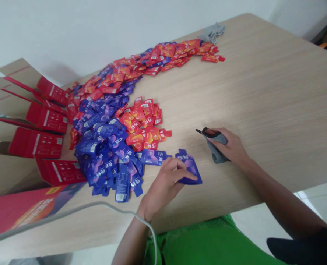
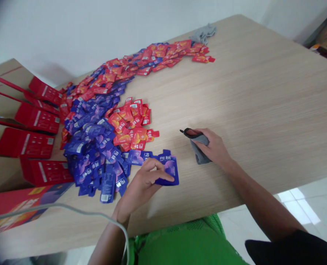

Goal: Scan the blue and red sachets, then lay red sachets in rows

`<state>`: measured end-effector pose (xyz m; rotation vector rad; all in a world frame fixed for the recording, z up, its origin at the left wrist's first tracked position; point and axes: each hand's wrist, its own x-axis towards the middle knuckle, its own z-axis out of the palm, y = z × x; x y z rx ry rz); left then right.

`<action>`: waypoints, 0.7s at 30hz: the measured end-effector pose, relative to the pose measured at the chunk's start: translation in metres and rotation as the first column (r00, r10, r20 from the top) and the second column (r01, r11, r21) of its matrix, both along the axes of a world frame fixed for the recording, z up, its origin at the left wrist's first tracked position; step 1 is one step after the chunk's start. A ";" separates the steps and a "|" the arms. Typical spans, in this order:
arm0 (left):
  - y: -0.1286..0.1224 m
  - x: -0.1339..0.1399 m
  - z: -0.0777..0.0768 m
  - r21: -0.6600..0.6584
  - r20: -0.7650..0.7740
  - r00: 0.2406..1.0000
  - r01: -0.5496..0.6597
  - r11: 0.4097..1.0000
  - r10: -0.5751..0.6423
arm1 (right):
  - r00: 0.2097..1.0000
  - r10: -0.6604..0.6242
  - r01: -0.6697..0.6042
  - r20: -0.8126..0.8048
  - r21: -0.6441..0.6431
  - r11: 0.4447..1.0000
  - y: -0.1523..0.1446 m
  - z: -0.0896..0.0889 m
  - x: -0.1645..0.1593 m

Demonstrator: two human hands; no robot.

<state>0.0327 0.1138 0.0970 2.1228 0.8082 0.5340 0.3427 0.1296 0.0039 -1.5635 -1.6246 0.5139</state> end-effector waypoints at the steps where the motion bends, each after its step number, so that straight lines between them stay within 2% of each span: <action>1: -0.009 -0.003 -0.001 0.051 -0.006 1.000 0.001 0.999 -0.001 | 1.000 0.001 -0.001 0.001 -0.002 1.000 0.000 0.000 0.000; 3: -0.027 -0.009 -0.011 0.134 -0.036 0.999 0.003 0.991 0.002 | 1.000 0.001 -0.001 0.005 -0.003 1.000 0.000 0.001 0.001; 9: -0.069 -0.025 -0.063 0.292 -0.241 0.970 0.099 0.951 -0.027 | 0.999 -0.009 0.007 0.040 0.040 0.999 0.002 -0.005 0.001; 13: -0.090 -0.033 -0.075 0.392 -0.312 0.950 0.127 0.911 0.002 | 0.996 -0.010 0.001 0.094 0.101 0.995 0.002 -0.005 0.003; 15: -0.097 -0.036 -0.077 0.433 -0.307 0.952 0.131 0.892 0.009 | 0.991 -0.048 0.028 0.122 0.160 0.987 -0.003 0.006 0.004; 18: -0.106 -0.039 -0.083 0.469 -0.282 0.959 0.169 0.867 -0.034 | 0.982 -0.129 0.093 0.139 0.240 0.966 -0.020 0.033 -0.004; 20: -0.110 -0.040 -0.088 0.485 -0.258 0.964 0.182 0.856 -0.059 | 0.986 -0.086 0.049 0.145 0.247 0.968 -0.037 0.050 -0.018; 21: -0.111 -0.039 -0.091 0.494 -0.242 0.968 0.176 0.852 -0.060 | 0.987 -0.011 -0.026 0.160 0.228 0.973 -0.046 0.055 -0.028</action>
